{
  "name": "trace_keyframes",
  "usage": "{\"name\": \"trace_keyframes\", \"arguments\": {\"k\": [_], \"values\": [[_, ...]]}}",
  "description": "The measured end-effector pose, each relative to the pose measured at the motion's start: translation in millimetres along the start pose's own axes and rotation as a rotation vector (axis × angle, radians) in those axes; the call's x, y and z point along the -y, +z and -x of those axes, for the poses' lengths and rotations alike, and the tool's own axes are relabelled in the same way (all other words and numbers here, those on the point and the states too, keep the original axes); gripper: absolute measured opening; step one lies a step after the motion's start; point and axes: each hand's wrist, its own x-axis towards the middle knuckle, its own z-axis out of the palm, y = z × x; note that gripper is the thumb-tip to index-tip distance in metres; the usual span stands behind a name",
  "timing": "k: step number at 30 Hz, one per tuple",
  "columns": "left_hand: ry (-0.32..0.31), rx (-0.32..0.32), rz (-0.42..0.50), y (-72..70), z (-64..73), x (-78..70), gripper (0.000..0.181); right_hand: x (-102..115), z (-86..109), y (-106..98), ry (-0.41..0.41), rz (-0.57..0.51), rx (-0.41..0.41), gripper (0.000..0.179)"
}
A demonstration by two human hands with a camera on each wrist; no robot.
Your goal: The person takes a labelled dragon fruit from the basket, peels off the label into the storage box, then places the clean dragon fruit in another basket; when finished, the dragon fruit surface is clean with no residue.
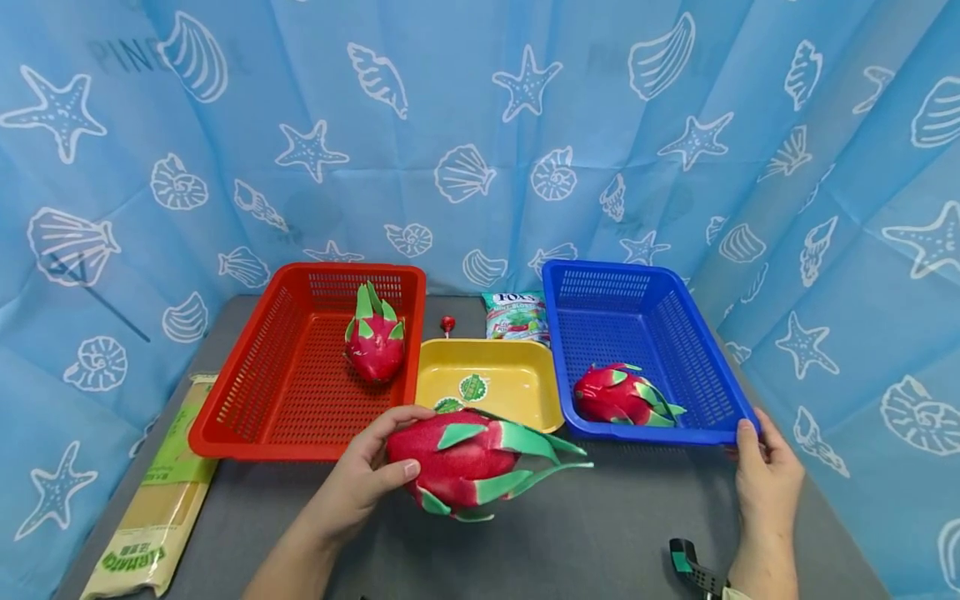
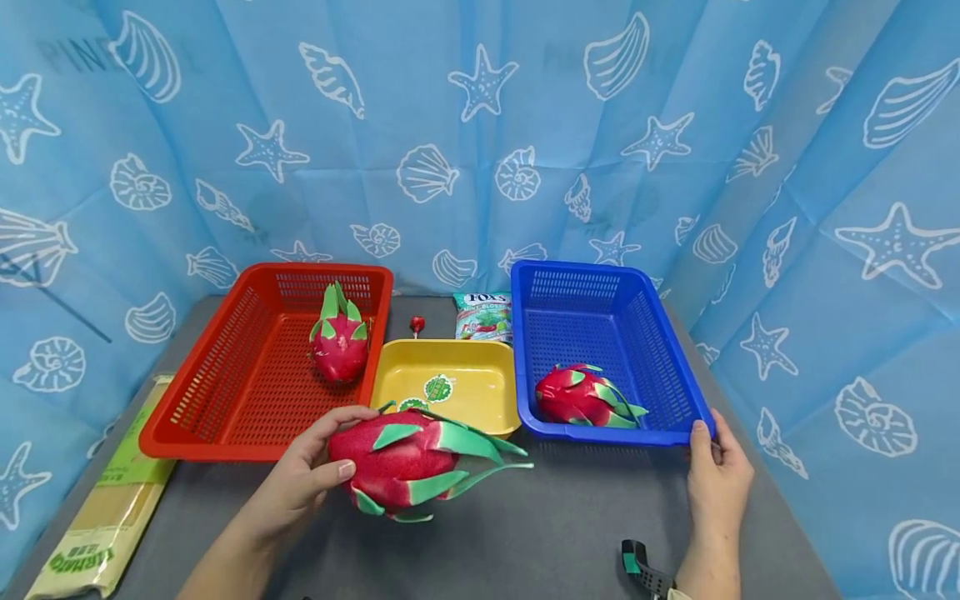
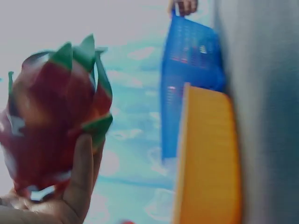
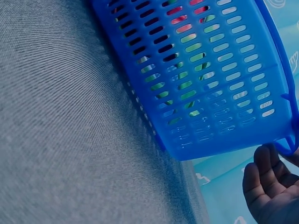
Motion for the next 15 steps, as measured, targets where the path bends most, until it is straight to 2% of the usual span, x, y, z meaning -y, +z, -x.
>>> {"name": "trace_keyframes", "arguments": {"k": [5, 8, 15], "values": [[0.074, -0.08, -0.041, 11.9, -31.8, -24.1, 0.061, 0.9, 1.5, -1.5, -0.031, -0.015, -0.011, 0.052], [0.096, -0.144, -0.047, 20.9, -52.8, -32.6, 0.061, 0.4, 2.3, -0.5, -0.044, -0.027, -0.01, 0.053], [0.122, -0.234, 0.056, 49.3, -92.3, -33.0, 0.06, -5.5, -0.2, 2.9, -0.078, -0.036, -0.029, 0.051]]}}
